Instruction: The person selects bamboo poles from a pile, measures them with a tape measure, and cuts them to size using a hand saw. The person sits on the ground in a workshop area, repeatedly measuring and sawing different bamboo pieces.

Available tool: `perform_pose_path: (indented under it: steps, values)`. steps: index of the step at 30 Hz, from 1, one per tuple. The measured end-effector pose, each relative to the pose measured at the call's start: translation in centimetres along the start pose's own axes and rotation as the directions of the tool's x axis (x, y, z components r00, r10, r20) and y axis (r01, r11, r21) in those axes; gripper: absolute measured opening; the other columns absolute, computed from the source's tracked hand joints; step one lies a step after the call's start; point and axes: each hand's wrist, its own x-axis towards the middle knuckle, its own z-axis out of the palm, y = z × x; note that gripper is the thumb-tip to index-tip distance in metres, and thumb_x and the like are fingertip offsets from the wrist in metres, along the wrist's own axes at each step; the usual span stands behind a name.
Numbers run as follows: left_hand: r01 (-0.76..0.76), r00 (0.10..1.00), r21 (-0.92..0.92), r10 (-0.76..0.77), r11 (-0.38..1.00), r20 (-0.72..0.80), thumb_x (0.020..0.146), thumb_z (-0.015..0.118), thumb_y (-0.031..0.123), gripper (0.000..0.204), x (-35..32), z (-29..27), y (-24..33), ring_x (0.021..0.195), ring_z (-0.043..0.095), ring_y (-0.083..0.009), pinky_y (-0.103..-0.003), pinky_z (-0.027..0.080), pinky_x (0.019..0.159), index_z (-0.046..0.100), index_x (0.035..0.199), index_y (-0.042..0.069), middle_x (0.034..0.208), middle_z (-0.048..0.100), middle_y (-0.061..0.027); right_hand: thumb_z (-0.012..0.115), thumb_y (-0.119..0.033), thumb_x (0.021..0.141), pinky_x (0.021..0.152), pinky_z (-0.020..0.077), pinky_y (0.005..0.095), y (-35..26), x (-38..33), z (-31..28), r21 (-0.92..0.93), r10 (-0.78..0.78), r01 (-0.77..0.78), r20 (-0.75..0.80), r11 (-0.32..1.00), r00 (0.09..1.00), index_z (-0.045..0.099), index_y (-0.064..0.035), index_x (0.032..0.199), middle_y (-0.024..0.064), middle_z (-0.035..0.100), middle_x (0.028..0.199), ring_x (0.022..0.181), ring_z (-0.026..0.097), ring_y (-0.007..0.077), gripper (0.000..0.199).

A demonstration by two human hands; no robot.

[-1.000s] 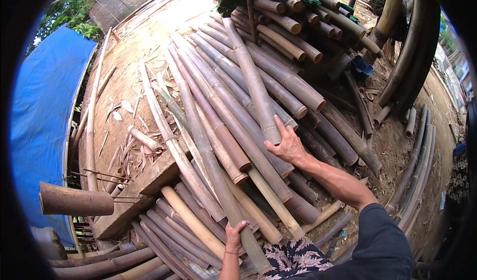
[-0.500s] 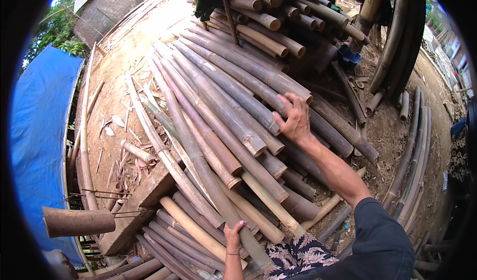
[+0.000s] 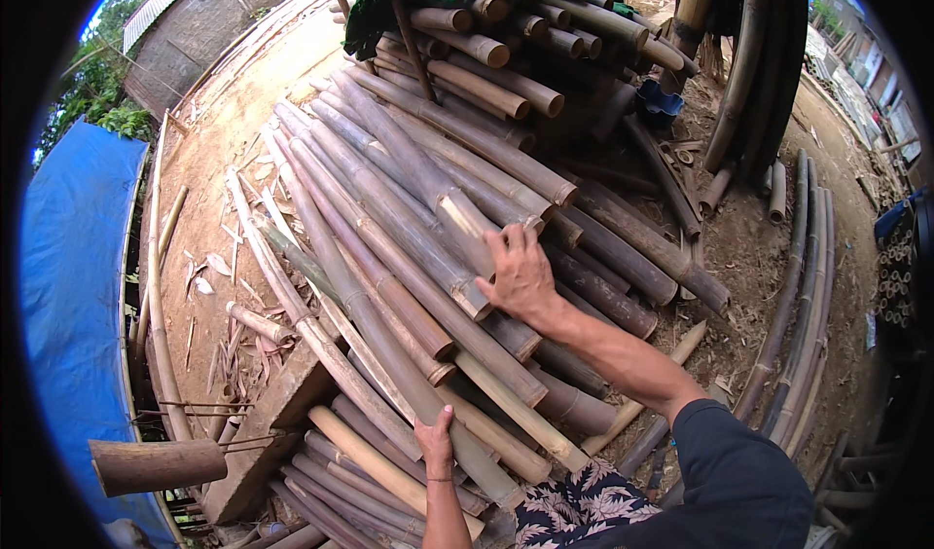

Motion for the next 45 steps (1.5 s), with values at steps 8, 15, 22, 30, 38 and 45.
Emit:
perform_pose_path:
  steps: [8, 15, 22, 30, 38, 45]
  values:
    - [-0.272, 0.918, 0.511, 0.378, 0.816, -0.116, 0.081, 0.077, 0.031, 0.088, 7.8, 4.7, 6.4, 0.121, 0.054, -0.0415, -0.043, 0.044, 0.103, 0.031, 0.142, -0.014, 0.130, 0.053, -0.0334, 0.069, -0.005, 0.068, 0.104, 0.0403, 0.0463, -0.9, -2.4, 5.2, 0.093, -0.095, 0.114, -0.181, 0.989, 0.979, 0.056, -0.0124, 0.113, 0.0142, 0.043, 0.133, 0.124, 0.043, 0.0358, 0.048]
    - [-0.042, 0.917, 0.726, 0.316, 0.686, -0.246, 0.086, 0.066, 0.043, 0.094, 15.3, 9.2, 11.2, 0.138, 0.029, -0.0529, -0.053, 0.028, 0.114, 0.015, 0.156, 0.008, 0.152, 0.023, -0.0337, 0.076, -0.012, 0.073, 0.104, 0.0436, 0.0470, 4.1, -0.4, 2.5, 0.256, -0.150, 0.142, 0.011, 0.956, 0.989, 0.060, -0.0167, 0.113, 0.0137, 0.041, 0.139, 0.126, 0.045, 0.0389, 0.043]
    - [-0.135, 0.837, 0.987, 0.544, 0.090, 0.064, 0.095, 0.047, 0.044, 0.058, 24.5, 11.3, 14.1, 0.139, 0.036, -0.0423, -0.064, 0.025, 0.112, 0.046, 0.146, 0.016, 0.154, 0.029, -0.0228, 0.077, -0.028, 0.077, 0.109, 0.0382, 0.0494, 3.5, -0.4, 3.2, 0.117, -0.480, 0.465, 0.222, 0.877, 0.849, 0.067, -0.0189, 0.109, 0.0034, 0.039, 0.146, 0.131, 0.036, 0.0403, 0.034]
    - [-0.264, 0.847, 0.764, 0.521, 0.589, -0.109, 0.099, 0.035, 0.045, 0.056, 28.8, 14.2, 11.6, 0.142, 0.025, -0.0440, -0.052, 0.021, 0.118, 0.059, 0.135, 0.009, 0.161, 0.022, -0.0106, 0.077, -0.023, 0.077, 0.114, 0.0332, 0.0528, 4.4, -0.1, 4.0, 0.226, -0.464, 0.412, 0.284, 0.883, 0.839, 0.065, -0.0160, 0.120, -0.0002, 0.042, 0.148, 0.138, 0.027, 0.0426, 0.045]
    - [-0.289, 0.722, 0.843, 0.682, 0.454, -0.120, 0.095, 0.050, 0.035, 0.044, 29.7, 12.8, 10.8, 0.138, 0.034, -0.0420, -0.050, 0.029, 0.114, 0.064, 0.130, 0.012, 0.154, 0.033, -0.0183, 0.077, -0.037, 0.080, 0.108, 0.0410, 0.0516, 3.3, 6.6, -0.5, 0.326, -0.373, 0.215, 0.571, 0.921, 0.732, 0.043, -0.0151, 0.143, 0.0122, 0.042, 0.145, 0.126, 0.044, 0.0468, 0.074]
    - [-0.161, 0.785, 0.888, 0.601, 0.430, -0.148, 0.090, 0.059, 0.026, 0.061, 30.4, 11.5, 7.9, 0.145, 0.022, -0.0426, -0.055, 0.021, 0.117, 0.043, 0.149, 0.029, 0.158, 0.012, -0.0289, 0.081, -0.032, 0.074, 0.107, 0.0397, 0.0453, 9.0, 36.8, -1.5, -0.422, -0.376, 0.244, -0.265, 0.873, 0.888, 0.037, -0.0067, 0.145, 0.0184, 0.044, 0.135, 0.124, 0.045, 0.0368, 0.088]
